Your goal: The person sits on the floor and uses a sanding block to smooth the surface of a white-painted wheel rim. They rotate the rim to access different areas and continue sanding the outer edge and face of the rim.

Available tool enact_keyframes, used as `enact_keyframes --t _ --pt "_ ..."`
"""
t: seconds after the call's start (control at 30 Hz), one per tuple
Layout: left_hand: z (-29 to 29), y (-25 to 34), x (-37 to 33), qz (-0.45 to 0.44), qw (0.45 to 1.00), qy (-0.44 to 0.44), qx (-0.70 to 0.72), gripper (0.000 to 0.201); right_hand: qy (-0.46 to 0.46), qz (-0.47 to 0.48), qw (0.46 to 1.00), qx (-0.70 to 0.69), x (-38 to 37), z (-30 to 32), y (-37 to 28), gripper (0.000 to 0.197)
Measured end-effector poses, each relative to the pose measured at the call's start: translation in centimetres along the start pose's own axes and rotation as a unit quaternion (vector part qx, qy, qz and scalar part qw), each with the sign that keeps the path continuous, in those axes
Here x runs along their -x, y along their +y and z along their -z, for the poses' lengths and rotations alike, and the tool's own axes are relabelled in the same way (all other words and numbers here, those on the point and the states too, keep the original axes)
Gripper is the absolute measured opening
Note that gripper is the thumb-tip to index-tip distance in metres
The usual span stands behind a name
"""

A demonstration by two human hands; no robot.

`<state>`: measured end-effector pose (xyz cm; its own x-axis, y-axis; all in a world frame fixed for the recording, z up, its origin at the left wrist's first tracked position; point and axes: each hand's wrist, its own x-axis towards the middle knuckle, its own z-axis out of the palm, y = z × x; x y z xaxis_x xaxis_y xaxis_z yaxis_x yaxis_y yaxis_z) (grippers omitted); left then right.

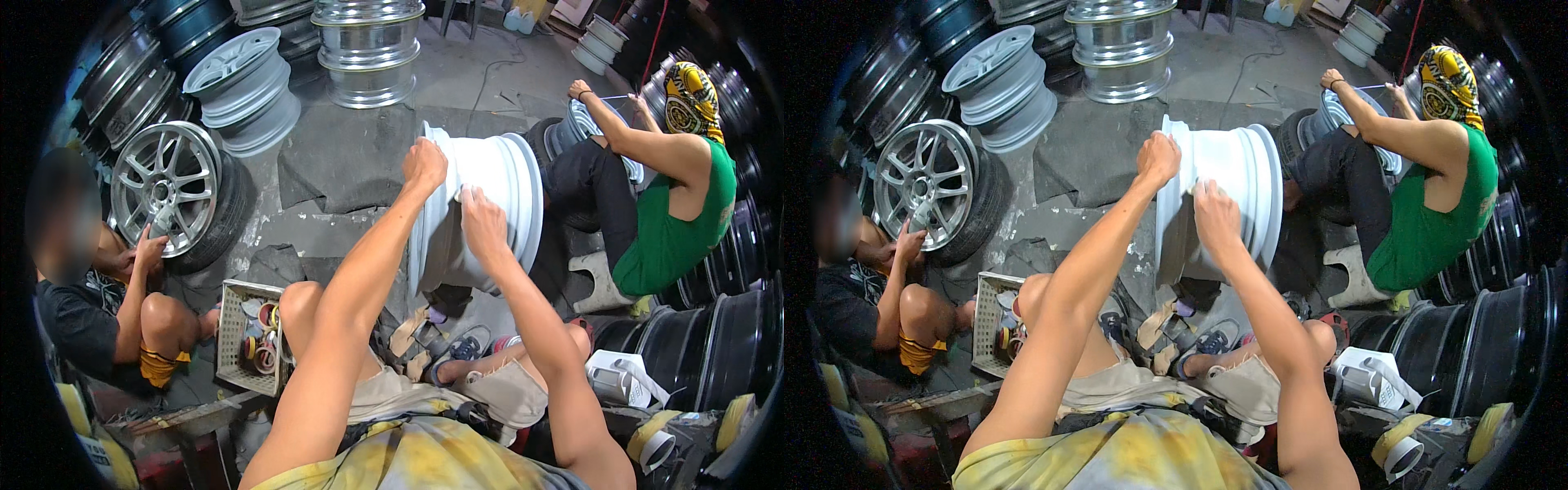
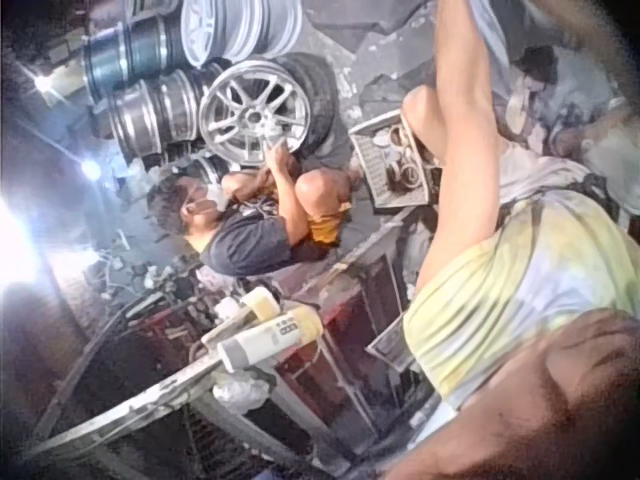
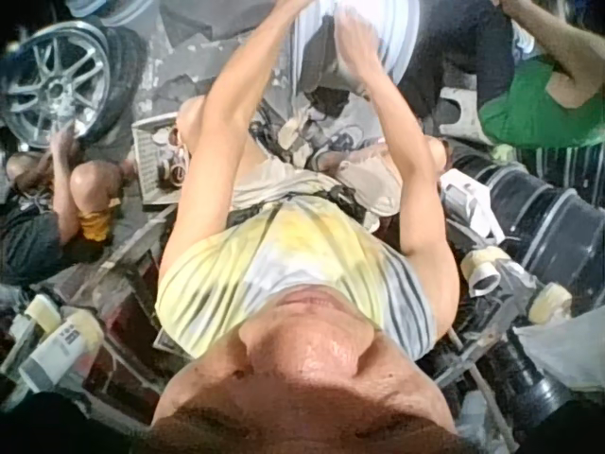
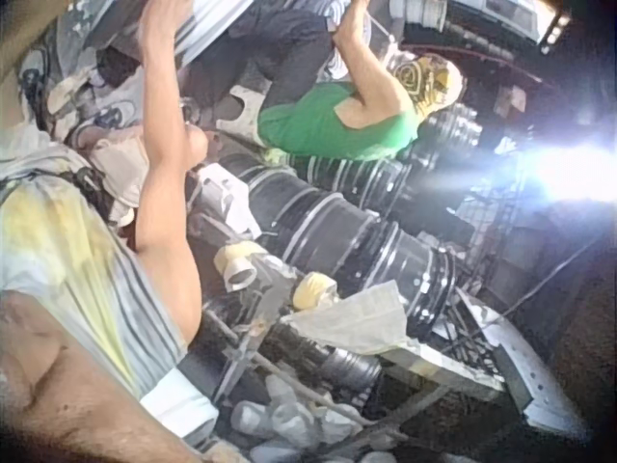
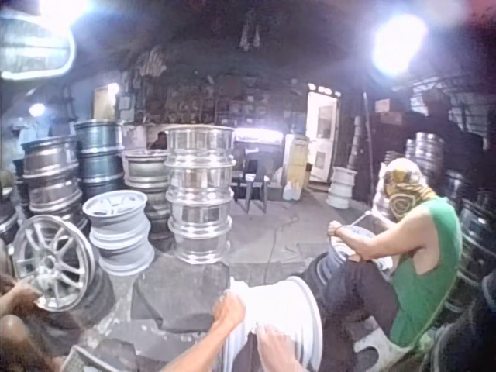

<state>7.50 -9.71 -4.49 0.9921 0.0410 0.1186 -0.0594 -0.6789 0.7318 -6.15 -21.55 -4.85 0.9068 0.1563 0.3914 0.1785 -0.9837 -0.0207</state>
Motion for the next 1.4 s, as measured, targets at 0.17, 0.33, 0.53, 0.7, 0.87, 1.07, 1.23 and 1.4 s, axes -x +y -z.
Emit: enact_keyframes --t 0.17,0.33,0.53,0.7,0.87,1.07,1.23,1.4 --pt "0.3 0.2 0.5 0.013 1.0 -0.002 -0.003 0.041 0.02 0.051 0.998 0.001 -0.2 -0.1 1.7 0.032" --pt "-0.1 -0.4 0.3 0.004 1.0 0.013 0.015 0.04 0.074 0.066 0.994 0.057 2.2 1.4 3.6 0.029" --pt "0.1 -0.4 0.3 0.017 1.0 0.008 -0.01 0.039 0.145 0.025 0.989 0.003 1.5 -2.1 3.1 0.038" --pt "-0.1 0.1 0.8 -0.002 1.0 0.006 0.004 0.039 0.143 0.002 0.99 -0.018 -0.9 -0.3 3.2 0.023" --pt "0.2 0.0 0.1 0.003 1.0 0.008 -0.004 0.039 0.178 0.033 0.981 -0.064 0.2 -1.9 3.3 0.022" --pt "-0.3 0.3 0.2 0.0 1.0 0.006 0.005 0.039 0.196 0.027 0.978 -0.069 0.2 -1.4 3.2 0.022" --pt "-0.1 0.1 -0.4 -0.001 1.0 -0.004 -0.004 0.039 0.157 0.018 0.985 -0.071 -1.0 -0.9 2.7 0.026" --pt "-0.2 0.1 0.0 -0.004 1.0 -0.001 -0.023 0.036 0.219 0.045 0.971 -0.083 3.2 -1.7 3.0 0.026"
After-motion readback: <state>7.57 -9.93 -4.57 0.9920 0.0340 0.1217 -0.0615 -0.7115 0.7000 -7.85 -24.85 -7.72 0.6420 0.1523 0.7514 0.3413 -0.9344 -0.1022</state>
